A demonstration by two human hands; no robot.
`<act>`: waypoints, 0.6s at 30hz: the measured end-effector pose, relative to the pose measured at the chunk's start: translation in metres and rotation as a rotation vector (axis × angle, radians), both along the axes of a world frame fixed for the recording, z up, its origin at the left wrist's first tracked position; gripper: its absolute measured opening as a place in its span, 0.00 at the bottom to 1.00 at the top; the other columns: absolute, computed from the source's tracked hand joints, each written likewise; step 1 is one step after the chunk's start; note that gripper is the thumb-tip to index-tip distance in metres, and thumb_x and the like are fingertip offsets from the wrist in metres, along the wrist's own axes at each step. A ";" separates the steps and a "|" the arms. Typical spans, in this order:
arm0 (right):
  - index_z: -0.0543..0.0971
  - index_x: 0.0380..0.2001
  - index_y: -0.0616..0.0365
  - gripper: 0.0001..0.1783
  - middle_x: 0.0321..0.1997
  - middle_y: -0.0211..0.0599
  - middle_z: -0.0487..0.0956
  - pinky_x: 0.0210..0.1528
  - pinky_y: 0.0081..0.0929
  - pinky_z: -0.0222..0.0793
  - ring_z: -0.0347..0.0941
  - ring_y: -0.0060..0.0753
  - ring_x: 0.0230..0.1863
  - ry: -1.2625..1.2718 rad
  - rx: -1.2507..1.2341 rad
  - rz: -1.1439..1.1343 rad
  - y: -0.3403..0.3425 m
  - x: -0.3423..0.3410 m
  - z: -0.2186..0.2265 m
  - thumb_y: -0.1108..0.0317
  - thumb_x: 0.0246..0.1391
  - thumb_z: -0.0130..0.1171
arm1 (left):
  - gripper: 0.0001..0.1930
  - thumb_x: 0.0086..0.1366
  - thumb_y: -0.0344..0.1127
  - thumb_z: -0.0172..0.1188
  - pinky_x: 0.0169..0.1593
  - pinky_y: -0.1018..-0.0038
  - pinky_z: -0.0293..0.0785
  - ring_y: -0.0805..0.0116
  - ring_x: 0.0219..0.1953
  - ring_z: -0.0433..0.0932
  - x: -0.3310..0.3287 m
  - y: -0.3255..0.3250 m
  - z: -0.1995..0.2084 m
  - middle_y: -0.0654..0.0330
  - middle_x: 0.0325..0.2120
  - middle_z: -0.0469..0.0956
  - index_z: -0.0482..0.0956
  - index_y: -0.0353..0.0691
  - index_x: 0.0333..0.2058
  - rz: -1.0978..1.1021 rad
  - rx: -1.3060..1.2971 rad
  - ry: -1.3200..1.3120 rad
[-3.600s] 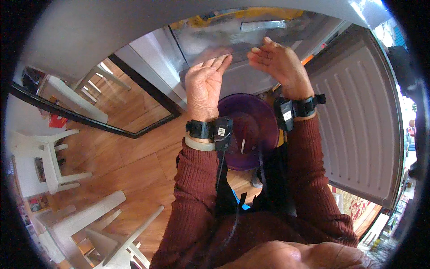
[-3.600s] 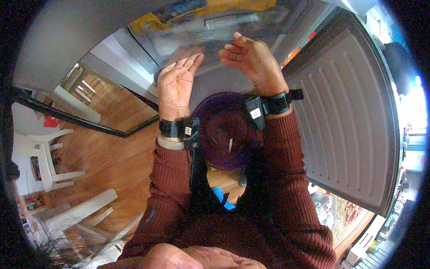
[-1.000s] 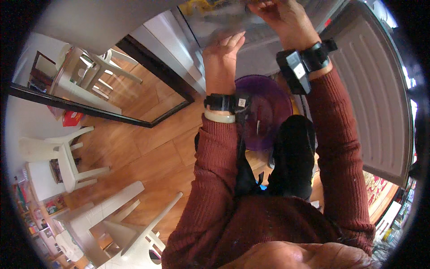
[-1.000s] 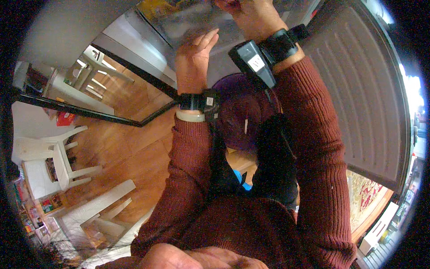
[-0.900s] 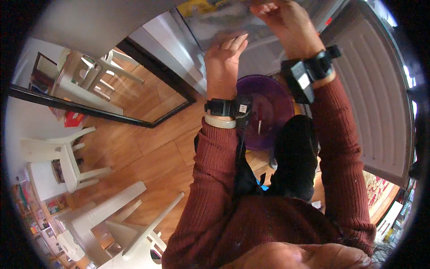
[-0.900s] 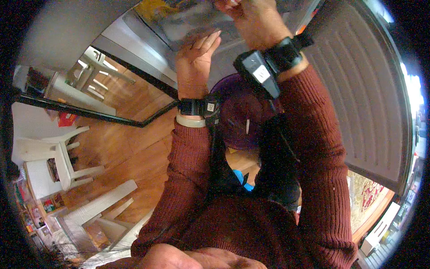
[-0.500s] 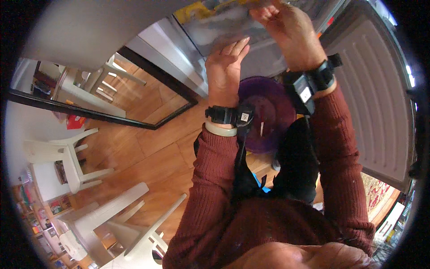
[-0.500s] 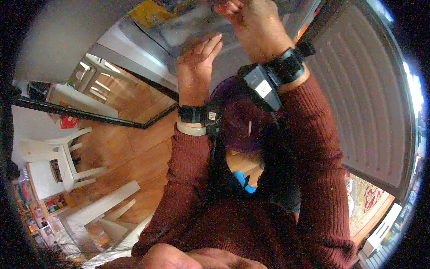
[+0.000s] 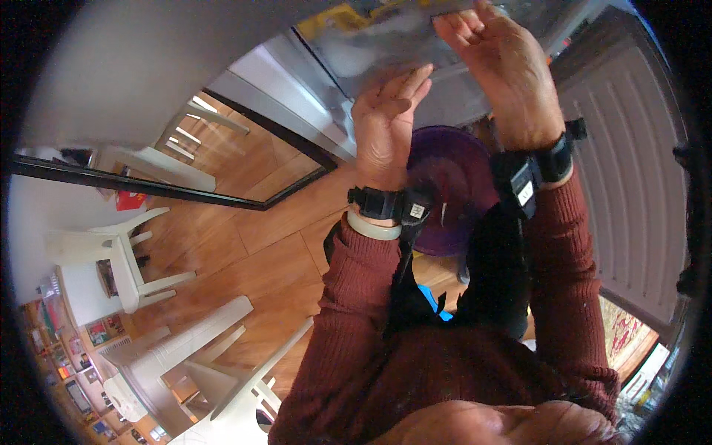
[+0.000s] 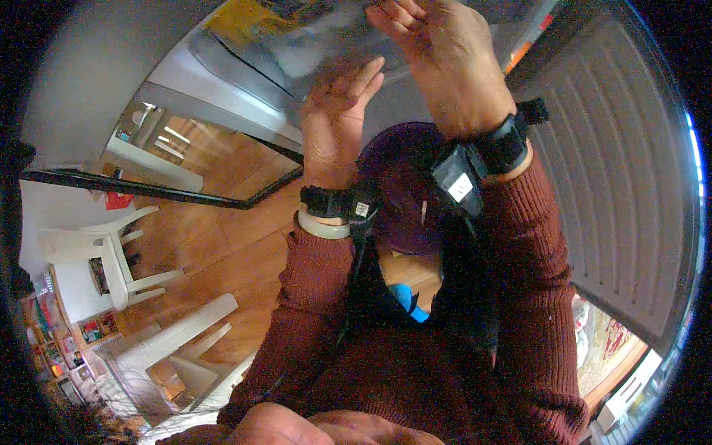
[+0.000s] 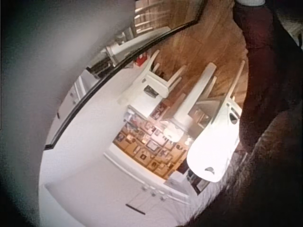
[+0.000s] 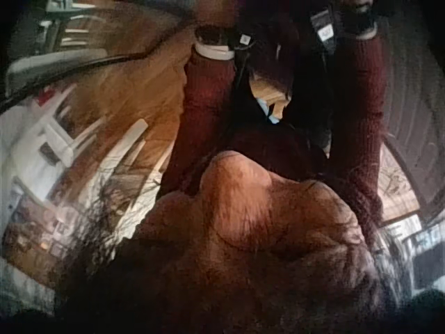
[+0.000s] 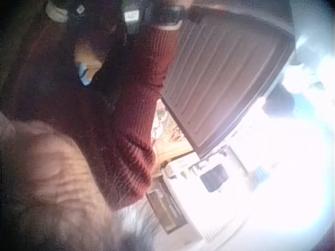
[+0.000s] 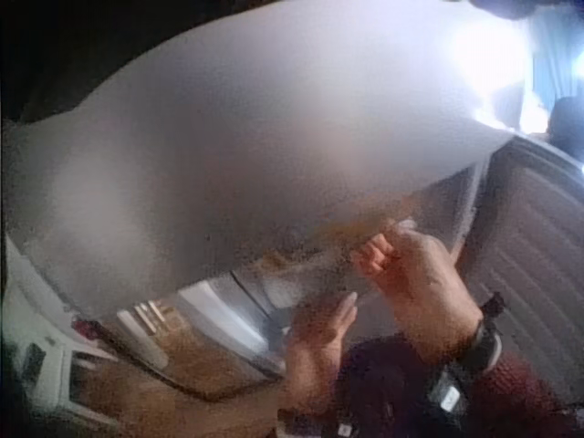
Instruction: The person uses a hairdryer to melt frost inside a freezer compartment, then scrapes and wipes the interior surfaces with their hands. The person moves the hairdryer across the frosted area and removes loosened ice and water by hand.
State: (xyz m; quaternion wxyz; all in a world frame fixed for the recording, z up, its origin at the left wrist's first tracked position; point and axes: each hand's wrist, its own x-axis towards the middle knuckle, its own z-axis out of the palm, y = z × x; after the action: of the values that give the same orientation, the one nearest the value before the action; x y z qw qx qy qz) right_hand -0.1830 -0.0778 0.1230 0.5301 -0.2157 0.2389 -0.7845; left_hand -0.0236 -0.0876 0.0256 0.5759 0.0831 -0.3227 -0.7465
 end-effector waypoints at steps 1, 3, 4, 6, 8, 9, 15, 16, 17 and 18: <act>0.75 0.35 0.65 0.07 0.34 0.40 0.80 0.51 0.35 0.76 0.78 0.35 0.33 -0.022 -0.072 0.041 -0.002 -0.002 -0.002 0.74 0.67 0.50 | 0.19 0.61 0.23 0.61 0.68 0.53 0.69 0.47 0.58 0.79 0.000 -0.007 -0.003 0.40 0.52 0.79 0.74 0.21 0.51 0.002 0.009 -0.014; 0.76 0.37 0.67 0.07 0.35 0.43 0.82 0.50 0.35 0.77 0.79 0.36 0.34 0.050 -0.062 0.095 -0.003 -0.010 0.000 0.75 0.66 0.48 | 0.20 0.61 0.23 0.61 0.69 0.50 0.67 0.46 0.59 0.77 0.003 -0.015 -0.011 0.40 0.54 0.78 0.75 0.21 0.52 0.190 -0.079 -0.461; 0.75 0.33 0.64 0.07 0.30 0.39 0.79 0.50 0.34 0.76 0.76 0.34 0.31 0.088 0.331 -0.040 0.002 -0.017 0.004 0.75 0.66 0.48 | 0.20 0.61 0.24 0.60 0.71 0.50 0.62 0.47 0.60 0.75 0.002 -0.020 -0.014 0.41 0.54 0.78 0.75 0.22 0.52 0.140 -0.058 -0.290; 0.81 0.42 0.67 0.10 0.38 0.41 0.85 0.48 0.29 0.80 0.82 0.35 0.39 1.141 0.013 -0.152 -0.001 -0.021 0.009 0.70 0.64 0.59 | 0.21 0.61 0.25 0.59 0.75 0.48 0.54 0.48 0.64 0.70 0.001 -0.029 -0.014 0.43 0.55 0.77 0.77 0.25 0.53 -0.007 0.171 0.257; 0.83 0.45 0.66 0.11 0.41 0.41 0.87 0.47 0.26 0.82 0.84 0.34 0.40 1.773 0.057 -0.439 -0.003 -0.021 0.012 0.72 0.62 0.64 | 0.20 0.60 0.26 0.57 0.76 0.48 0.48 0.49 0.64 0.70 0.000 -0.033 -0.009 0.45 0.55 0.77 0.77 0.25 0.51 0.173 -0.102 -0.256; 0.83 0.46 0.65 0.11 0.41 0.43 0.87 0.46 0.26 0.82 0.84 0.35 0.40 1.213 0.084 -0.327 -0.009 -0.015 0.012 0.74 0.61 0.64 | 0.20 0.59 0.26 0.56 0.77 0.48 0.46 0.49 0.65 0.69 -0.001 -0.032 -0.004 0.46 0.55 0.77 0.77 0.26 0.51 0.245 -0.205 -0.442; 0.78 0.53 0.67 0.14 0.39 0.38 0.82 0.50 0.31 0.82 0.79 0.32 0.36 0.778 0.093 -0.267 0.010 -0.003 0.023 0.74 0.65 0.59 | 0.21 0.56 0.25 0.57 0.77 0.47 0.48 0.46 0.68 0.65 -0.009 -0.005 0.000 0.42 0.56 0.74 0.75 0.24 0.50 0.110 -0.087 -0.264; 0.78 0.52 0.68 0.13 0.37 0.37 0.81 0.51 0.31 0.82 0.77 0.31 0.34 -0.011 0.096 -0.020 0.015 0.003 0.026 0.73 0.67 0.58 | 0.20 0.57 0.24 0.56 0.76 0.46 0.50 0.44 0.70 0.63 -0.007 -0.002 -0.002 0.40 0.55 0.73 0.74 0.23 0.49 0.043 0.017 -0.099; 0.78 0.48 0.70 0.11 0.33 0.33 0.79 0.52 0.29 0.80 0.71 0.27 0.29 -0.060 0.258 -0.047 0.018 0.010 0.029 0.73 0.68 0.55 | 0.19 0.57 0.22 0.55 0.76 0.45 0.51 0.43 0.71 0.62 -0.006 0.002 -0.004 0.38 0.54 0.73 0.74 0.22 0.48 0.023 0.040 -0.058; 0.80 0.47 0.68 0.10 0.35 0.35 0.82 0.49 0.30 0.81 0.77 0.29 0.32 -0.050 0.017 0.052 0.023 0.010 0.034 0.75 0.66 0.57 | 0.18 0.57 0.22 0.55 0.76 0.44 0.52 0.41 0.71 0.61 -0.004 0.001 -0.005 0.36 0.53 0.73 0.74 0.20 0.47 -0.008 0.027 -0.003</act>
State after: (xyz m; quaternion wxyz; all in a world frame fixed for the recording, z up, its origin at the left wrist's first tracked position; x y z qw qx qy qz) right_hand -0.1725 -0.0547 0.1565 0.5579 -0.1975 0.2267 -0.7736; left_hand -0.0274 -0.0863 0.0209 0.5714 0.0909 -0.3137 -0.7529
